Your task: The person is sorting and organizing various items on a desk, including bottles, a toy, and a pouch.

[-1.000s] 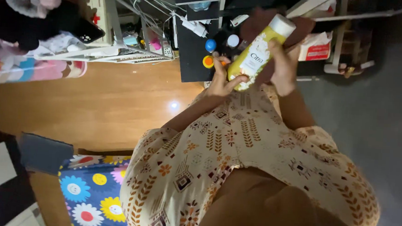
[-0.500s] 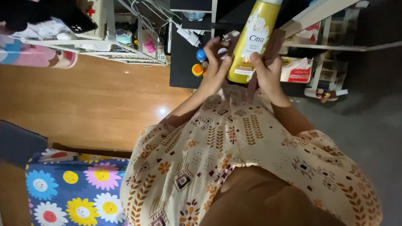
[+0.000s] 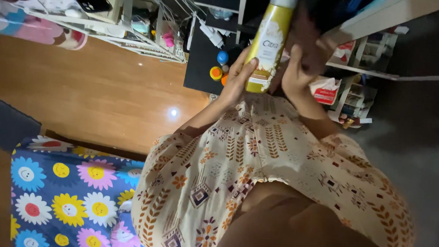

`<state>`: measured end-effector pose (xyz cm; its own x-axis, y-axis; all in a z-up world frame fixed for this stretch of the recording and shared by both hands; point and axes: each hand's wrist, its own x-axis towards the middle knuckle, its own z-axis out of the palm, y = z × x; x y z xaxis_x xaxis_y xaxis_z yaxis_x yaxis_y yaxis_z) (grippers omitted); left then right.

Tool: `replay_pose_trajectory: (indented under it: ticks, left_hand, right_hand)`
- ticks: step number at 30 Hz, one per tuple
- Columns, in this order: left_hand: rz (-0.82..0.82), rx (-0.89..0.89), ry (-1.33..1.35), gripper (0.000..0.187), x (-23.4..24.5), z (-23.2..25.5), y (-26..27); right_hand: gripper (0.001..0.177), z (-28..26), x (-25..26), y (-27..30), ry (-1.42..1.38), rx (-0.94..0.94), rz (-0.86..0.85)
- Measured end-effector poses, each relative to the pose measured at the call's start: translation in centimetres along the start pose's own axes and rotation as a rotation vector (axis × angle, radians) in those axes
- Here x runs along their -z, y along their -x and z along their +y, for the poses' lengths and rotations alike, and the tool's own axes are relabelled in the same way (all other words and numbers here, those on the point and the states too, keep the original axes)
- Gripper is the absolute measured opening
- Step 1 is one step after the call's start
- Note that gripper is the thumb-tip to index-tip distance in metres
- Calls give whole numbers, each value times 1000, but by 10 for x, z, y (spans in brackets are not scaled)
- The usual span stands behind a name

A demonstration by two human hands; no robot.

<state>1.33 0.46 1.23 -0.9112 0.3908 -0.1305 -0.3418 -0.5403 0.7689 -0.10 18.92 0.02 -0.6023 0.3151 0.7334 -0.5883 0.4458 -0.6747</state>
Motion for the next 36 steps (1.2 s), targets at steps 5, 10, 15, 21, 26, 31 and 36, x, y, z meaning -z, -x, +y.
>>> replay_pose_trajectory:
  ticks: [5,10,15,21,26,31,36]
  left_hand:
    - [43,73,26,68,1,-7,2]
    - [145,111,100,107,28,-4,7]
    - [-91,-21,254,108,18,11,13]
    - [200,148,346,98,14,-4,12]
    - [19,-69,378,86,8,26,12]
    - [21,-59,257,85,6,6,18]
    - [263,-150,97,55,-5,-19,15]
  right_hand:
    - [43,-63,-22,-44,275,7,-454]
    - [65,-71,-18,3,302,142,-848]
    - [46,-41,4,16,-114,323,-1039]
    - [48,-68,-6,-15,253,183,-886]
    - [38,-64,11,12,-50,351,-1007]
    - [47,-32,6,50,-138,479,-824]
    - [54,-72,-7,48,-137,-91,-448]
